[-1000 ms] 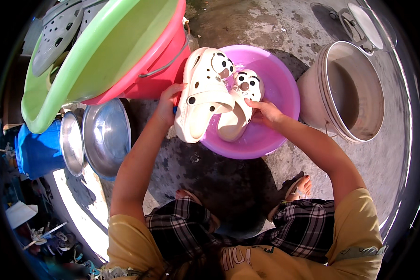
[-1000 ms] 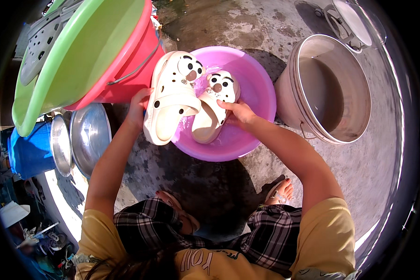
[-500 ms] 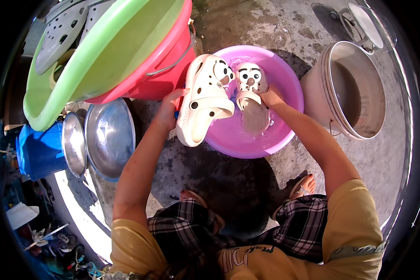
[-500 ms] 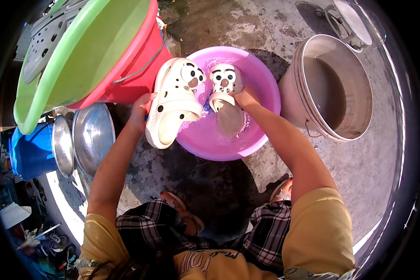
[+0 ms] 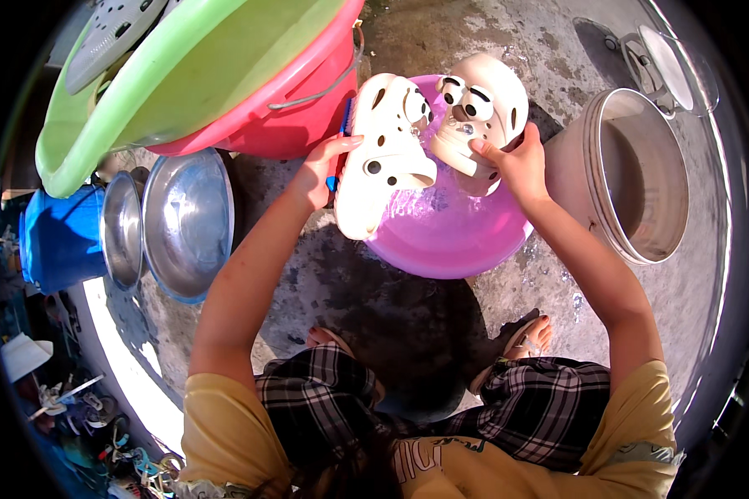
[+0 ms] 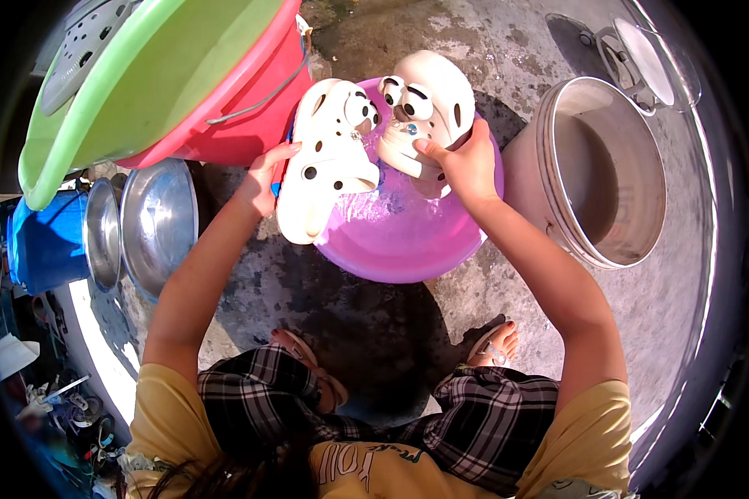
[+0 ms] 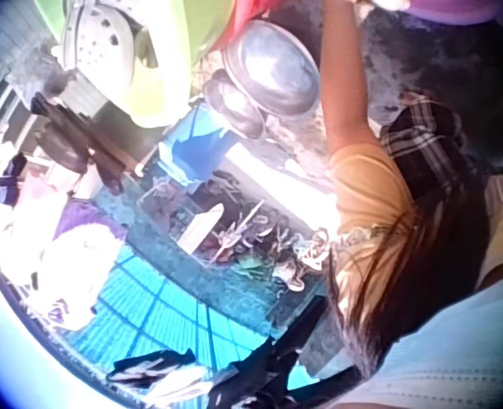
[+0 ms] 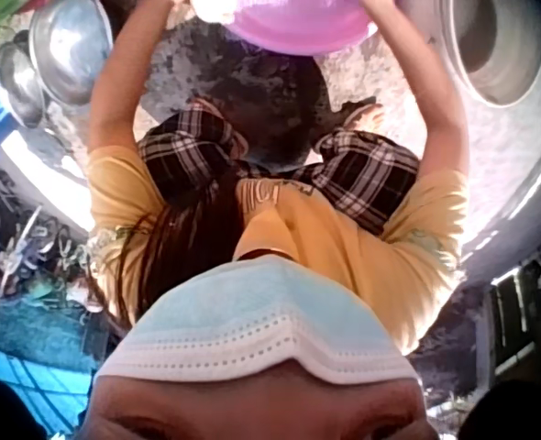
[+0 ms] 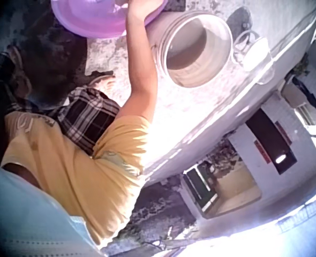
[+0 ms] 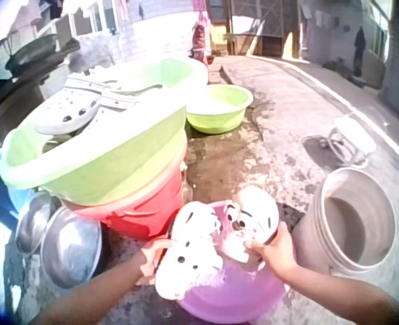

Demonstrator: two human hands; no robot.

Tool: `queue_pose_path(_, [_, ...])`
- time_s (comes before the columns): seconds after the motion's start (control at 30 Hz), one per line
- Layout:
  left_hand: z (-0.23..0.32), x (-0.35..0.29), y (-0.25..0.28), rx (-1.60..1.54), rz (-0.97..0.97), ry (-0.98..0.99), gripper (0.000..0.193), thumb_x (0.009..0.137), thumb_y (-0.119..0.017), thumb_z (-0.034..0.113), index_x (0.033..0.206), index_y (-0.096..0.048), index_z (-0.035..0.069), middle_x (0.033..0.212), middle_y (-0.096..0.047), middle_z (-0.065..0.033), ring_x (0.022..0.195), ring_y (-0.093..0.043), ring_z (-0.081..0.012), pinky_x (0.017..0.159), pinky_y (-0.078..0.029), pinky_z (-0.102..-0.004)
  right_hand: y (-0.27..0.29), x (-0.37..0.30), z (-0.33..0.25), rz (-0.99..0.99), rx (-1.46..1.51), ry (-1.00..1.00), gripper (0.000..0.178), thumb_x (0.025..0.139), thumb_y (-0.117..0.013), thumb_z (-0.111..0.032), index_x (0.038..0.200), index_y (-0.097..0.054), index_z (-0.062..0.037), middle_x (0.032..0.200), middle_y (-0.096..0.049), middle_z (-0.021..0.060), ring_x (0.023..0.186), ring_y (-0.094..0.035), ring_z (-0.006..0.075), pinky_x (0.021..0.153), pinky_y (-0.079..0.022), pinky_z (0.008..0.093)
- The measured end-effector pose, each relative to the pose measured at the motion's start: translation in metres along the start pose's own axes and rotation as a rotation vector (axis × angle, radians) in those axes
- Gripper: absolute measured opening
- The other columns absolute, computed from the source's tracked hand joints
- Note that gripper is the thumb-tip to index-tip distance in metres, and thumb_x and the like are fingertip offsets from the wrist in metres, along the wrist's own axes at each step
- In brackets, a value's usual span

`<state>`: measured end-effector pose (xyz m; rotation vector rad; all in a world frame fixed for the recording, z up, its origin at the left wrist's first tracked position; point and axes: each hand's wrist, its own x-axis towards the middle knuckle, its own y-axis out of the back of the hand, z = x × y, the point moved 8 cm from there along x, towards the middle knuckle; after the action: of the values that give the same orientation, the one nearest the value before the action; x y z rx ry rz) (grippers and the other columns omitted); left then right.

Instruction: The person washes a pair of white character-themed clogs and a pair of beige slides using a blue brush and water from a pink basin. They scrub the shoes thoroughly, rinse them, and then place the cleaned footwear on the ground to dry.

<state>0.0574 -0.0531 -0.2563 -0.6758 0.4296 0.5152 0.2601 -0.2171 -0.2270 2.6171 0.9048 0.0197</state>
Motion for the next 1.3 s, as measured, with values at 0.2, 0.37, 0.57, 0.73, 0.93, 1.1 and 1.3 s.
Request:
queue_pose_path(0.2, [-0.039, 0.003, -0.018, -0.087, -0.094, 0.209, 0.045, 0.08, -0.047, 0.026, 0.116, -0.047, -0.001, 0.107, -0.057, -0.0151, 0.094, -0.058, -0.0239, 0.087, -0.044, -0.035, 0.034, -0.011, -0.074, 0.151, 0.004, 0.536, 0.056, 0.061, -0.078, -0.014, 0.101, -0.043, 0.003, 0.094, -0.056, 0.0122, 0.079, -0.057, 0.0194, 0.071, -0.048, 0.0317])
queue_pose_path(0.37, [-0.105, 0.004, -0.052, -0.071, -0.091, 0.42, 0.038, 0.077, -0.05, 0.03, 0.101, -0.056, 0.001, 0.092, -0.061, -0.0114, 0.081, -0.059, -0.0203, 0.076, -0.047, -0.0316, 0.047, -0.007, -0.105, 0.173, -0.105, 0.592, 0.059, 0.061, -0.078, -0.015, 0.106, -0.043, 0.0015, 0.09, -0.059, 0.0113, 0.081, -0.057, 0.0181, 0.072, -0.048, 0.0308])
queue_pose_path(0.57, [-0.106, 0.03, -0.037, 0.773, -0.048, 0.208, 0.05, 0.08, -0.042, -0.004, 0.128, -0.031, 0.001, 0.092, -0.059, -0.0124, 0.077, -0.059, -0.017, 0.064, -0.047, -0.0268, 0.035, 0.02, -0.073, 0.072, 0.232, 0.386, 0.062, 0.064, -0.077, -0.015, 0.109, -0.039, 0.0038, 0.098, -0.056, 0.0148, 0.086, -0.057, 0.0197, 0.074, -0.049, 0.0295])
queue_pose_path(0.73, [-0.129, 0.009, -0.047, 0.747, -0.024, 0.304, 0.053, 0.077, -0.039, -0.01, 0.128, -0.029, -0.001, 0.081, -0.059, -0.013, 0.062, -0.06, -0.0194, 0.049, -0.046, -0.0282, -0.017, 0.031, -0.014, -0.185, 0.568, -0.009, 0.058, 0.071, -0.071, -0.014, 0.114, -0.037, 0.0046, 0.102, -0.056, 0.0136, 0.093, -0.056, 0.0192, 0.079, -0.046, 0.0299])
queue_pose_path(0.93, [-0.114, 0.015, -0.043, 1.262, -0.171, 0.493, 0.028, 0.071, -0.046, 0.004, 0.096, -0.054, -0.007, 0.064, -0.057, -0.0143, 0.05, -0.055, -0.0197, 0.044, -0.042, -0.032, -0.072, 0.014, 0.09, -0.482, 0.752, -0.673, 0.041, 0.075, -0.067, -0.024, 0.104, -0.052, 0.0013, 0.097, -0.056, 0.0091, 0.088, -0.052, 0.0198, 0.08, -0.042, 0.0346])
queue_pose_path(1.1, [-0.028, 0.014, -0.007, 1.698, 0.044, 0.323, 0.019, 0.069, -0.05, 0.009, 0.065, -0.058, -0.007, 0.07, -0.059, -0.0234, 0.066, -0.062, -0.0308, 0.057, -0.048, -0.0396, -0.055, -0.013, 0.093, -0.368, 0.496, -0.813, 0.042, 0.068, -0.074, -0.023, 0.097, -0.055, 0.0011, 0.09, -0.058, 0.0105, 0.083, -0.055, 0.0206, 0.08, -0.043, 0.0326])
queue_pose_path(1.3, [-0.022, 0.052, -0.021, 1.772, 0.091, -0.216, 0.048, 0.085, -0.046, 0.017, 0.129, -0.031, 0.003, 0.1, -0.053, -0.0199, 0.086, -0.055, -0.0367, 0.077, -0.044, -0.0414, -0.045, -0.026, 0.085, -0.328, 0.484, -0.829, 0.052, 0.066, -0.075, -0.021, 0.104, -0.049, 0.0027, 0.093, -0.058, 0.0123, 0.088, -0.057, 0.022, 0.083, -0.045, 0.032])
